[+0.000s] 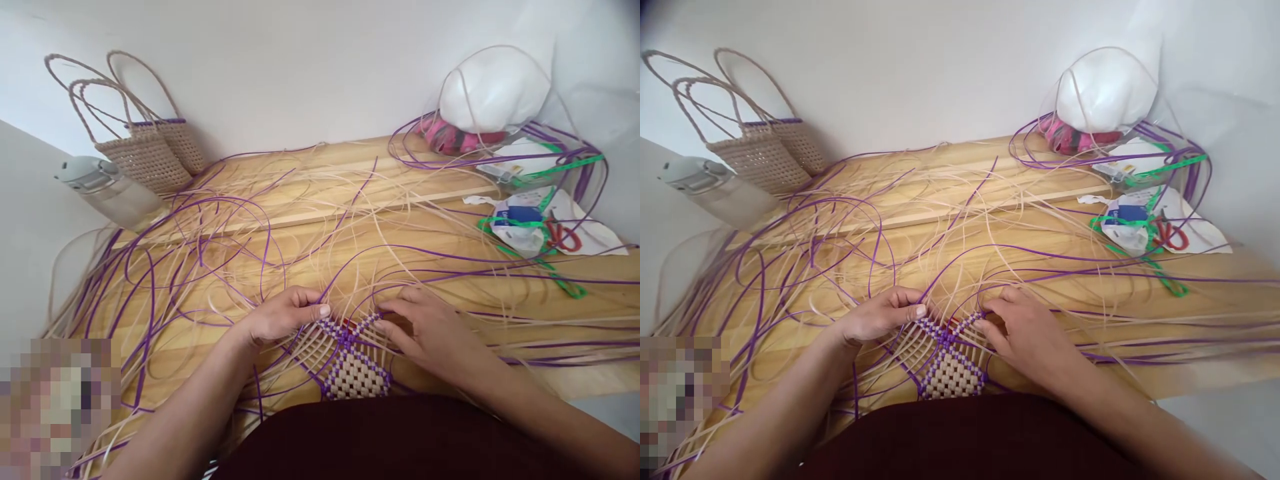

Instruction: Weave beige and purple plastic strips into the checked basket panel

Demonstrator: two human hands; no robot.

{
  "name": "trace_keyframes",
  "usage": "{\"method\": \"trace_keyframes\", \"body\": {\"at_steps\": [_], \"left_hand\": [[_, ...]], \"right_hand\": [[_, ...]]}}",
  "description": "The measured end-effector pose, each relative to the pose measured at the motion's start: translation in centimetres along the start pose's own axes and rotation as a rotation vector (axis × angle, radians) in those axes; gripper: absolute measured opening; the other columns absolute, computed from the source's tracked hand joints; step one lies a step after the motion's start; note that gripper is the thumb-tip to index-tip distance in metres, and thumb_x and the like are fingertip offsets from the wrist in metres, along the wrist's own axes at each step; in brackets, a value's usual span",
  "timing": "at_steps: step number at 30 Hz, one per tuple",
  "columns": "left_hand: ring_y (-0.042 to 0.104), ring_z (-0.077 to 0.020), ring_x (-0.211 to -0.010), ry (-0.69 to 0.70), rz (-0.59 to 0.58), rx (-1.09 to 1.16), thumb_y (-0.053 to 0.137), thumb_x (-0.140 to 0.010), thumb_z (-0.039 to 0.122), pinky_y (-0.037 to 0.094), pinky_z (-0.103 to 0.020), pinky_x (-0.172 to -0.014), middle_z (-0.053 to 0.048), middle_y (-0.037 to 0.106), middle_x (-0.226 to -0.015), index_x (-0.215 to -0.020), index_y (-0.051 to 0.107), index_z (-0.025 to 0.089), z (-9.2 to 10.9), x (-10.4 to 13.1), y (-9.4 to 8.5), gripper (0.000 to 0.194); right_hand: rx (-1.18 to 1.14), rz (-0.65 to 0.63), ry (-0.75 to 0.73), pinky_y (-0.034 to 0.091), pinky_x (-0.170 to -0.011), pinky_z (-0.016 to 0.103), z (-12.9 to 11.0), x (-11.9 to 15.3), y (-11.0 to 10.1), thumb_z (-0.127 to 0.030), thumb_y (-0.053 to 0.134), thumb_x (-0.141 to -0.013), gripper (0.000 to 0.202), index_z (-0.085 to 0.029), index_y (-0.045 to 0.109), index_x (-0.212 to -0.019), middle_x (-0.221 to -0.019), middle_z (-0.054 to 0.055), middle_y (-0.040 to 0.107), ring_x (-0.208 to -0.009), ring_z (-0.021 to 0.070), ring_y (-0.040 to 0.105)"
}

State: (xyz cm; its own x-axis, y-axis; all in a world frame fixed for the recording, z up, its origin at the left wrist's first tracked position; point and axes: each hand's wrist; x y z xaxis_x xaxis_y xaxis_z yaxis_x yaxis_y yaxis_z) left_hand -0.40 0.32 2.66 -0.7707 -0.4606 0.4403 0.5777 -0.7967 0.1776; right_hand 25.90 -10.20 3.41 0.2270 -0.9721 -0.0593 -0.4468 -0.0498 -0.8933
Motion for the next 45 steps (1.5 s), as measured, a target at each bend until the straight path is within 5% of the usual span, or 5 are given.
{"method": "trace_keyframes", "body": {"at_steps": [7, 17, 24, 33, 45], "left_hand": [[0.067, -0.0195, -0.067, -0.172, 0.213, 0.331, 0.07, -0.079, 0.048, 0.06, -0.035, -0.063, -0.012, 0.072, -0.078, -0.08, 0.07, 0.01, -1.0, 0.1, 0.2, 0.038], [0.068, -0.0177, -0.07, -0.272, -0.275, 0.266, 0.075, -0.074, 0.033, 0.049, -0.021, -0.057, -0.013, 0.074, -0.087, -0.103, 0.074, 0.01, 0.9, 0.6, -0.9, 0.037], [0.067, -0.0154, -0.074, -0.159, -0.148, 0.217, 0.082, -0.071, 0.036, 0.051, -0.024, -0.072, -0.009, 0.073, -0.083, -0.105, 0.075, 0.013, 1.0, -1.3, 0.9, 0.041], [0.06, -0.0099, -0.058, -0.109, -0.063, 0.342, 0.087, -0.063, 0.04, 0.05, -0.021, -0.059, -0.005, 0.068, -0.073, -0.098, 0.074, 0.011, 1.1, -3.9, 2.2, 0.047], [0.065, -0.0162, -0.064, -0.001, 0.127, 0.443, 0.085, -0.062, 0.032, 0.051, -0.025, -0.064, -0.008, 0.07, -0.072, -0.086, 0.071, 0.009, 1.5, -6.8, 3.3, 0.036]], "right_hand": [[-0.311, -0.087, 0.11, 0.046, -0.077, 0.034, -0.2, -1.3, -0.4, -0.036, 0.055, -0.09, 0.02, -0.018, 0.065, -0.087, -0.088, 0.005, 0.067, -0.082, 0.0189, 0.06], [-0.866, -0.364, 0.186, 0.053, -0.071, 0.028, -0.9, -2.8, -2.1, -0.038, 0.053, -0.09, 0.029, -0.018, 0.067, -0.104, -0.091, 0.004, 0.072, -0.081, 0.017, 0.066], [-0.574, -0.195, 0.02, 0.053, -0.082, 0.032, -0.6, -3.4, -1.9, -0.034, 0.048, -0.094, 0.029, -0.02, 0.072, -0.1, -0.093, 0.005, 0.072, -0.088, 0.0199, 0.065], [-0.393, -0.137, -0.026, 0.043, -0.071, 0.03, -0.7, -4.4, -1.0, -0.031, 0.037, -0.099, 0.035, -0.018, 0.06, -0.077, -0.078, 0.005, 0.065, -0.072, 0.0166, 0.057], [-0.37, -0.084, 0.134, 0.042, -0.073, 0.03, -1.0, -3.3, 0.0, -0.036, 0.06, -0.085, 0.023, -0.018, 0.063, -0.099, -0.094, 0.006, 0.068, -0.081, 0.0191, 0.06]]}}
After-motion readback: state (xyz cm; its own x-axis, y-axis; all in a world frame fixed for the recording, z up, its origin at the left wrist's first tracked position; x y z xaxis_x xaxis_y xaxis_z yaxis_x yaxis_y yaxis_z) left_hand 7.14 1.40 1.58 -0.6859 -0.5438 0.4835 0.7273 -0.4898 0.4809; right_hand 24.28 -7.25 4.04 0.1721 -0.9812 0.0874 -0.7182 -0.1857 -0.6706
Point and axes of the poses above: each hand's wrist, its own x-axis away from the middle knuckle, its own y-axis out of the palm, z = x × y
